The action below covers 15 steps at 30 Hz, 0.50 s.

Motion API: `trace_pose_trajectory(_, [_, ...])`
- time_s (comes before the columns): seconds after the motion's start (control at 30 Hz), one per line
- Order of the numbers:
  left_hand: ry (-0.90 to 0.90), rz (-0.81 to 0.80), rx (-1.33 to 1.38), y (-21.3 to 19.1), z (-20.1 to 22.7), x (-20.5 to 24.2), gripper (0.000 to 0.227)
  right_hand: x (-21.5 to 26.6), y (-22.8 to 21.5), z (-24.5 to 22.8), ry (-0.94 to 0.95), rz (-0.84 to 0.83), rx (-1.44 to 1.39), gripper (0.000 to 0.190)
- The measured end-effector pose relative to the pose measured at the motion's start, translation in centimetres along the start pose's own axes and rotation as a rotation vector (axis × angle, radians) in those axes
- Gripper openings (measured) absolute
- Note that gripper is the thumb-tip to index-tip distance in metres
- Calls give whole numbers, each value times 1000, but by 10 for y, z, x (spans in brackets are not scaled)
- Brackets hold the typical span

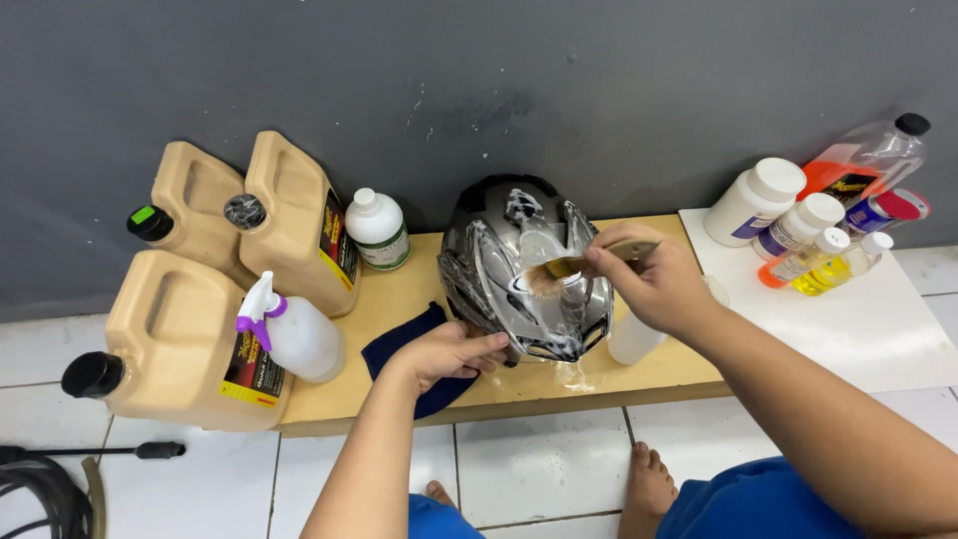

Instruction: The person applies a white substance to a silver motorcycle helmet using a paintbrush. They dip the brush into a small container and spread the substance over the helmet's surface, covering the logo and vents.

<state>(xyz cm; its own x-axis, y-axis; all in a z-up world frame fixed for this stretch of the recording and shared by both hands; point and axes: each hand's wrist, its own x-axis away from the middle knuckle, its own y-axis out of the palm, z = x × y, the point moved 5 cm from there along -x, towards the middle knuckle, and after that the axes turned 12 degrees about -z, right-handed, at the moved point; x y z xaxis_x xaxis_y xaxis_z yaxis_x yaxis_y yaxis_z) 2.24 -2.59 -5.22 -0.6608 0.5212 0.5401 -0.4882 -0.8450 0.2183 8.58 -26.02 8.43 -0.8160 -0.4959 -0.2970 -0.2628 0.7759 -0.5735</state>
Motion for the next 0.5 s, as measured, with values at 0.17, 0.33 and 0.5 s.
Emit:
trace_pose_trajectory(0.17, [-24,-18,-65,4,2,4,109,-21,7,-24,189,-143,-99,16])
trace_pose_trajectory(0.33, [-47,-25,-140,4,4,2,108,-53,35,-35,83,-178,-14,15])
trace_pose_trajectory(0.5, [-51,-14,-191,5,8,9,108,-70,28,-52,172,-224,46,15])
